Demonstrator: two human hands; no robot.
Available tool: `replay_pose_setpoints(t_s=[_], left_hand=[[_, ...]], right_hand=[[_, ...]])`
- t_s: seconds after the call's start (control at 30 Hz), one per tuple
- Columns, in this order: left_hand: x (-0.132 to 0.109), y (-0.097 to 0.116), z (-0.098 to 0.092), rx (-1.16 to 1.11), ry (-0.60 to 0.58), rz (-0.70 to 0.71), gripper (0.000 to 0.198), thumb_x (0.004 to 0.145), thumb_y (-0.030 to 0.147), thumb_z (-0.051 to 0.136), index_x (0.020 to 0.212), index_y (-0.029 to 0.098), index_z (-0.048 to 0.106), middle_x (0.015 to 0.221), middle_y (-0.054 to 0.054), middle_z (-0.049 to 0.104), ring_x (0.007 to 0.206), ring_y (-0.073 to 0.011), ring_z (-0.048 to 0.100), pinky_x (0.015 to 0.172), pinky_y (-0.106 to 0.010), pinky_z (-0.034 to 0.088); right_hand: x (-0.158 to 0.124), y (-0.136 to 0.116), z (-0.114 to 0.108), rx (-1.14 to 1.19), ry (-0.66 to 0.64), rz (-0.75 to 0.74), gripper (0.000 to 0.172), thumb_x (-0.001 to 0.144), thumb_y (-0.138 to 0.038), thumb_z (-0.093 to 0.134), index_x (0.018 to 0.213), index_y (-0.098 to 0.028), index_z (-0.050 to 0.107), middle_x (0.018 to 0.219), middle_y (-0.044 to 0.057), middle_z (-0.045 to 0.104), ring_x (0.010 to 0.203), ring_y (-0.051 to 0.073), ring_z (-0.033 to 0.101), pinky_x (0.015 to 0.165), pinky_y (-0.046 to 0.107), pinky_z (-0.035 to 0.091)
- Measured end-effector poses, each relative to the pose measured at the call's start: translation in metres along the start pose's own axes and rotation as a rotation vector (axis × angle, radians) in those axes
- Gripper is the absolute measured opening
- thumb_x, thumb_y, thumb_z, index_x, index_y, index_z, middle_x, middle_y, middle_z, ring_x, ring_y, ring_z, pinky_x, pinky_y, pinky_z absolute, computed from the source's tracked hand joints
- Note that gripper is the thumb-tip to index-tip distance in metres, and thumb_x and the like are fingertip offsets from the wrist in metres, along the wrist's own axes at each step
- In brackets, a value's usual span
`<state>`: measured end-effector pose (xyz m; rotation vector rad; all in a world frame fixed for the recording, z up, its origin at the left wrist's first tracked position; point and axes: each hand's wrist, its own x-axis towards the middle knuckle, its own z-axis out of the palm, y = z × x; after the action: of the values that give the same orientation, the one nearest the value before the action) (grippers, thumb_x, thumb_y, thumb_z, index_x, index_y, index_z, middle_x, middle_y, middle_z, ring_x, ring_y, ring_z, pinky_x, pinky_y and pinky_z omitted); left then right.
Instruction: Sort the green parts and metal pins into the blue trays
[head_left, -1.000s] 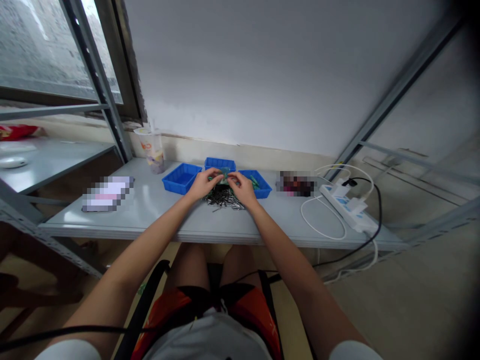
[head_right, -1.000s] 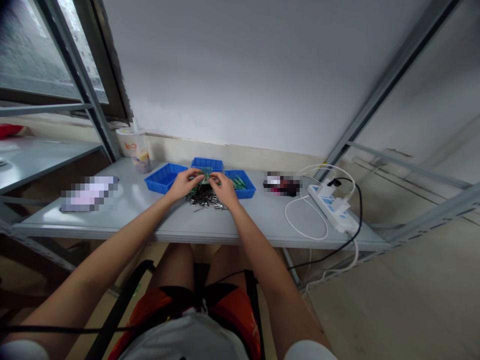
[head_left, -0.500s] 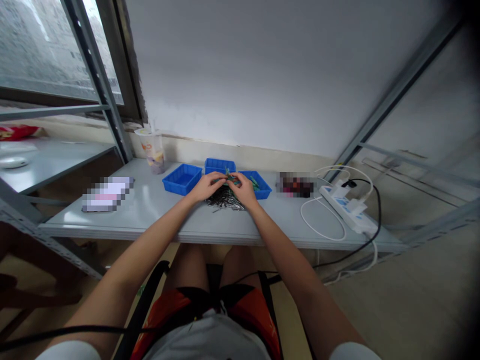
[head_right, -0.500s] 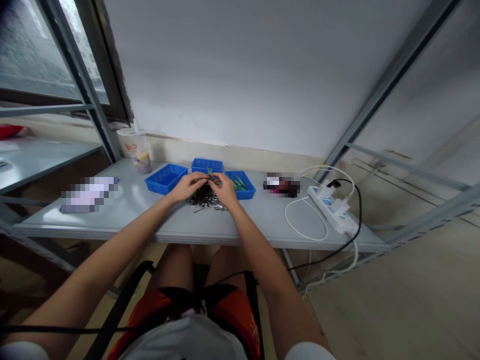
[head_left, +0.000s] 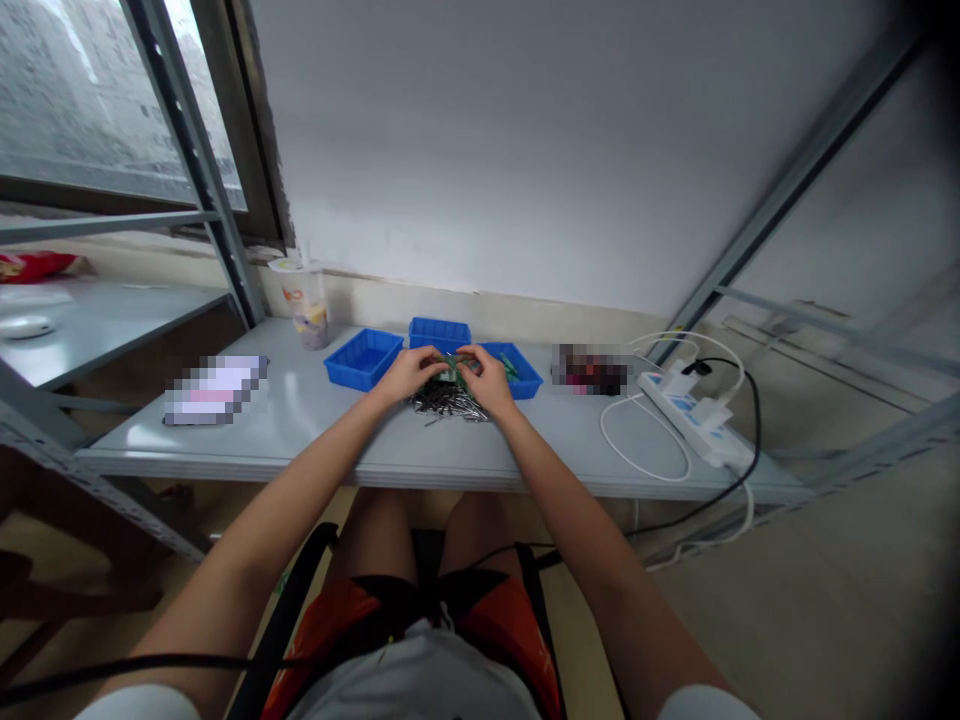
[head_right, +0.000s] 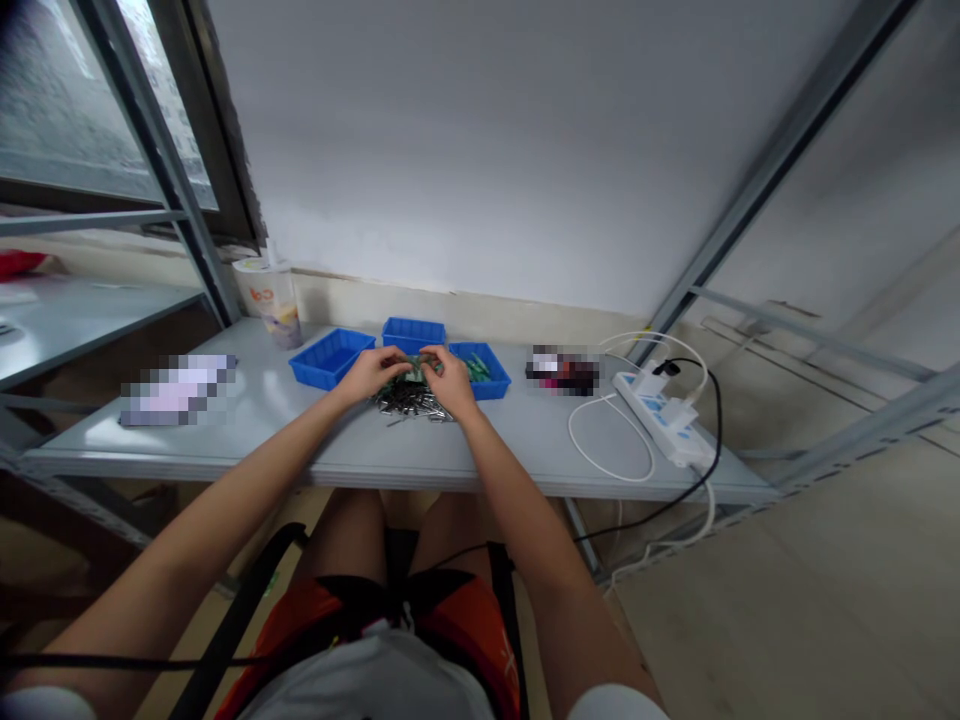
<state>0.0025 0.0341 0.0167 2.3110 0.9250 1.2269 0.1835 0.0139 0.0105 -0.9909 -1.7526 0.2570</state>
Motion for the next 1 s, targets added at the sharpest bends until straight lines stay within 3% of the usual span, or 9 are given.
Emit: replay_pose_setpoints(t_s=[0.17, 0.3, 0.4, 0.5, 0.6, 1.0], left_hand=[[0.0, 0.006, -0.003, 0.006, 0.102, -0.012, 0.02, 0.081, 0.034, 0.057, 0.078, 0.014, 0.063, 0.07, 0.0, 0.064, 0.063, -0.0123, 0.054, 0.061, -0.023, 0.042], [0.0, 0.006, -0.003, 0.008, 0.099, -0.033, 0.024, 0.081, 0.037, 0.056, 0.089, 0.015, 0.063, 0.077, -0.002, 0.066, 0.069, -0.0145, 0.058, 0.066, -0.025, 0.045], [0.0, -0.002, -0.001, 0.086, 0.046, -0.049, 0.029, 0.084, 0.037, 0.053, 0.101, 0.016, 0.062, 0.085, -0.004, 0.068, 0.075, -0.0167, 0.061, 0.071, -0.028, 0.047], [-0.001, -0.013, 0.002, 0.199, -0.074, -0.058, 0.026, 0.083, 0.032, 0.053, 0.101, 0.016, 0.063, 0.094, -0.007, 0.068, 0.083, -0.0199, 0.062, 0.077, -0.031, 0.047], [-0.001, -0.02, 0.004, 0.305, -0.167, -0.008, 0.026, 0.082, 0.028, 0.053, 0.101, 0.015, 0.065, 0.103, -0.01, 0.066, 0.096, -0.024, 0.06, 0.086, -0.035, 0.046], [-0.003, -0.017, 0.001, 0.375, -0.268, -0.024, 0.03, 0.077, 0.03, 0.052, 0.099, 0.017, 0.068, 0.102, -0.008, 0.068, 0.097, -0.024, 0.061, 0.09, -0.036, 0.046]], right_hand=[[0.0, -0.001, 0.002, 0.044, 0.012, 0.049, 0.025, 0.076, -0.031, 0.057, 0.098, -0.018, 0.06, 0.082, 0.004, 0.066, 0.072, 0.016, 0.059, 0.062, 0.027, 0.046], [0.002, 0.001, -0.002, -0.025, 0.07, 0.031, 0.021, 0.079, -0.034, 0.055, 0.09, -0.019, 0.062, 0.082, 0.004, 0.067, 0.07, 0.016, 0.059, 0.064, 0.028, 0.046], [0.007, 0.01, -0.015, -0.127, 0.23, 0.03, 0.022, 0.081, -0.034, 0.052, 0.092, -0.018, 0.061, 0.086, 0.006, 0.066, 0.073, 0.018, 0.058, 0.066, 0.029, 0.047], [0.012, 0.024, -0.03, -0.249, 0.362, 0.039, 0.018, 0.08, -0.028, 0.05, 0.089, -0.017, 0.061, 0.087, 0.008, 0.063, 0.079, 0.019, 0.057, 0.077, 0.034, 0.046], [0.014, 0.032, -0.037, -0.278, 0.41, 0.061, 0.018, 0.078, -0.026, 0.052, 0.091, -0.017, 0.061, 0.089, 0.009, 0.062, 0.084, 0.02, 0.056, 0.083, 0.036, 0.044], [0.01, 0.028, -0.032, -0.338, 0.351, 0.103, 0.016, 0.079, -0.018, 0.043, 0.086, -0.019, 0.058, 0.087, 0.007, 0.06, 0.088, 0.021, 0.053, 0.088, 0.038, 0.04]])
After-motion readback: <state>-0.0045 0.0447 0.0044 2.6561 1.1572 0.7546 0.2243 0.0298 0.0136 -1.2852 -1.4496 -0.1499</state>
